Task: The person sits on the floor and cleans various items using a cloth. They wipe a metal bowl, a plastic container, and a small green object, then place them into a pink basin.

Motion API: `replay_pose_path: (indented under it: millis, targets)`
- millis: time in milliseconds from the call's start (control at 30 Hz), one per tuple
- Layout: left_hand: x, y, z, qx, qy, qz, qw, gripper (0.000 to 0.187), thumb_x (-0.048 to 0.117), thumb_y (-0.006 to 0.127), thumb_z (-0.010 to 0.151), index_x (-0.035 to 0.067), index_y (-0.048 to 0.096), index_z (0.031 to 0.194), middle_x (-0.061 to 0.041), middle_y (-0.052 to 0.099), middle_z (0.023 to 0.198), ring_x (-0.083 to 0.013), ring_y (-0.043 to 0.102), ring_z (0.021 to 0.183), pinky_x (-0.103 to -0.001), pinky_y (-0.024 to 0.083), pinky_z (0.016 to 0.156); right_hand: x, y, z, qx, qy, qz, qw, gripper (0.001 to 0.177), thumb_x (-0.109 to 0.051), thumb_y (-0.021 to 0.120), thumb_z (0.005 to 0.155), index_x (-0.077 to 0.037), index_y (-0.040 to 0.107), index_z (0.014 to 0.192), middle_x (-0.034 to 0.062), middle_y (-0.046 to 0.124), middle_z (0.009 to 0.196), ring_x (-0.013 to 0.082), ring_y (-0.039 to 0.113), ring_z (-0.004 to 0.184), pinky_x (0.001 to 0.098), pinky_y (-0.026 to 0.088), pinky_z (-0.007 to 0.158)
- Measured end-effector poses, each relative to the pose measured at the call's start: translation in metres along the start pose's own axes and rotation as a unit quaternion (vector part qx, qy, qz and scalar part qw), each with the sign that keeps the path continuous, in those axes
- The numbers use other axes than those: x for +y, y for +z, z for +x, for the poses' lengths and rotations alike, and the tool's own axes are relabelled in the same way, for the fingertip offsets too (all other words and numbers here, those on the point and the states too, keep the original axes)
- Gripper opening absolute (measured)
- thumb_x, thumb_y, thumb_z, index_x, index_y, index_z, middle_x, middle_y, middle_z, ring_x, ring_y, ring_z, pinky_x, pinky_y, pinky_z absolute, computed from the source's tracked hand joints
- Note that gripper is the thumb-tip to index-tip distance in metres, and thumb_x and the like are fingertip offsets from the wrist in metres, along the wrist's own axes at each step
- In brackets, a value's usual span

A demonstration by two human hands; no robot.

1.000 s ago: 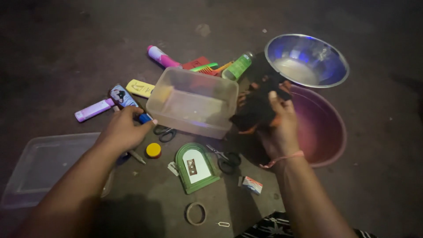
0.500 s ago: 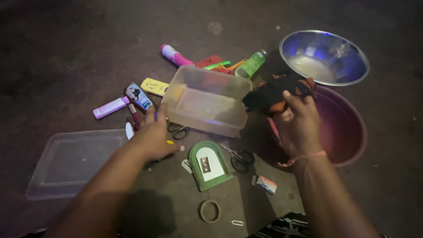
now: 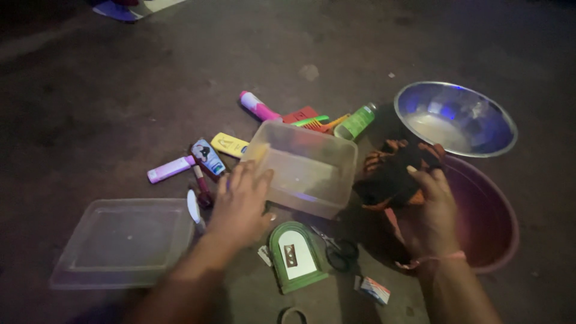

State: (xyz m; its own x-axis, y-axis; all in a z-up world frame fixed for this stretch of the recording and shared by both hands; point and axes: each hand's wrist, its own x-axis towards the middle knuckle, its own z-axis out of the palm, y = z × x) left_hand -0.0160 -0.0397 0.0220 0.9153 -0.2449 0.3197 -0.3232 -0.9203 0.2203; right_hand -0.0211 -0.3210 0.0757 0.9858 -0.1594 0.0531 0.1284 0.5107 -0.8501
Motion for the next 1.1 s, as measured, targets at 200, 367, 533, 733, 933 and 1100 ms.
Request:
replay_pose_path:
  millis: [200,367,533,733,933,1100]
  targets:
    - [0.021,-0.009,0.001,0.032,0.035,-0.046,0.998,0.050,0.026,0.082,0.074,0.013,0.066,0.119,-0.010,0.058,0.118,-0.0303,0.050,0.124,-0.049,0.039,0.103,0.003,-0.003,-0.002,-0.019,0.009,-0.002,1.000,0.046,-0.005,0.045,0.094,-0.007,0.048,0.140,0.0133,0.061,0.135,0.0296,0.063,0.124,0.0516,0.052,0.106]
    - [0.014,-0.011,0.001,-0.017,-0.020,-0.019,0.999,0.036,0.031,0.079,0.077,0.011,0.069,0.105,-0.011,0.066,0.109,-0.0328,0.062,0.111,-0.048,0.047,0.094,0.004,-0.004,0.000,-0.006,0.006,-0.017,1.000,0.044,-0.004,0.045,0.094,-0.006,0.047,0.138,0.0128,0.062,0.135,0.0300,0.064,0.123,0.0521,0.054,0.105]
    - [0.013,0.021,-0.012,-0.201,-0.119,-0.049,0.971,0.041,0.042,0.079,0.082,0.007,0.071,0.104,-0.017,0.073,0.105,-0.0363,0.069,0.101,-0.049,0.055,0.086,0.005,-0.001,0.000,-0.005,-0.004,-0.013,1.000,0.048,-0.002,0.046,0.094,-0.009,0.045,0.141,0.0116,0.061,0.132,0.0280,0.063,0.122,0.0492,0.053,0.104]
    - [-0.002,0.075,-0.030,-0.246,-0.160,-0.013,0.956,0.023,0.032,0.077,0.084,0.010,0.080,0.091,-0.016,0.075,0.100,-0.0342,0.072,0.099,-0.046,0.057,0.087,0.007,0.000,-0.003,0.011,0.016,-0.031,0.999,0.042,-0.003,0.049,0.096,-0.007,0.049,0.137,0.0097,0.061,0.128,0.0236,0.065,0.114,0.0467,0.055,0.097]
    - [-0.006,0.077,-0.029,-0.269,-0.161,0.005,0.950,0.017,0.022,0.079,0.080,0.012,0.079,0.093,-0.016,0.075,0.103,-0.0336,0.072,0.101,-0.045,0.057,0.087,0.011,-0.004,0.000,-0.016,0.009,-0.013,1.000,0.041,-0.002,0.049,0.095,-0.006,0.052,0.135,0.0100,0.064,0.126,0.0240,0.066,0.114,0.0437,0.055,0.097]
    - [-0.001,0.069,-0.026,-0.280,-0.208,-0.006,0.937,0.027,0.033,0.082,0.082,0.012,0.078,0.097,-0.015,0.074,0.108,-0.0321,0.072,0.105,-0.044,0.057,0.089,0.013,-0.006,0.000,-0.008,0.016,-0.012,1.000,0.039,-0.002,0.050,0.096,-0.005,0.051,0.135,0.0104,0.063,0.127,0.0247,0.065,0.114,0.0443,0.055,0.096]
